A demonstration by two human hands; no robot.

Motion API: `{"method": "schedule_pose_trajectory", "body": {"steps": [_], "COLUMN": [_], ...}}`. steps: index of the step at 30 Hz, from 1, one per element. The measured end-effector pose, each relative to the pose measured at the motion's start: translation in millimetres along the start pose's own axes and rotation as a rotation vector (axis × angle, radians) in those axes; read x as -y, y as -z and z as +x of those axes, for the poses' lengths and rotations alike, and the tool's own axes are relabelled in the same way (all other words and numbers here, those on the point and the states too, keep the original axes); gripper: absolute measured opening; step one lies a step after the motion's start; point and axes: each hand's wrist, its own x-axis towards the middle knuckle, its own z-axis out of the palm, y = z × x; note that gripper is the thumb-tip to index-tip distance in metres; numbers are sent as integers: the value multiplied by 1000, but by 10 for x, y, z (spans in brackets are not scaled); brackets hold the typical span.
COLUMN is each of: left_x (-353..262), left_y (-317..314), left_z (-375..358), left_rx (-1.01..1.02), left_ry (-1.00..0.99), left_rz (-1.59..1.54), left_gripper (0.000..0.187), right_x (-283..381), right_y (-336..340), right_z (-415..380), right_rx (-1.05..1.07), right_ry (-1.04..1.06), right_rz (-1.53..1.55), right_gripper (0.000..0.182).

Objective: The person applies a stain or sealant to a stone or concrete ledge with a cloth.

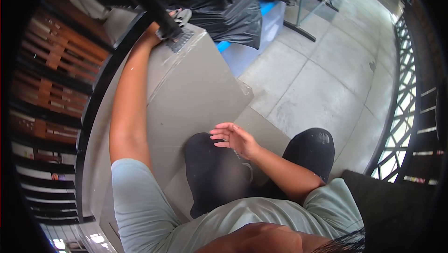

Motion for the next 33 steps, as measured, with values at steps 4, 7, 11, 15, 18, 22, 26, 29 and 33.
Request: {"method": "schedule_pose_trajectory", "body": {"steps": [4, 7, 11, 15, 18, 22, 26, 29, 33], "left_x": [51, 58, -303, -940, -479, -386, -368, -597, -820], "left_y": [78, 65, 100, 313, 172, 178, 252, 322, 461], "left_z": [83, 35, -28, -208, -384, -611, -839, -1058, -1443], "left_rx": [101, 101, 66, 97, 80, 41, 88, 75, 36], "left_ry": [79, 153, 200, 388, 367, 326, 373, 489, 371], "left_rz": [157, 96, -99, -66, -161, -287, -428, -541, -580], "left_gripper": [43, 42, 42, 42, 42, 44, 45, 45, 46], "right_x": [1, 2, 16, 30, 4, -8, -22, -43, -51], "right_y": [-34, -5, 86, 118, 150, 119, 87, 110, 91], "right_z": [87, 105, 83, 16, -8, -42, -87, -116, -171], "right_rx": [19, 8, -30, -60, -57, -74, -58, -61, -60], "right_ry": [4, -2, -4, 1, 12, -4, -32, -38, -44], "right_rz": [10, -20, -30, -40, -54, -86, -160, -192, -185], "right_gripper": [51, 50, 50, 50, 51, 52, 52, 52, 53]}}
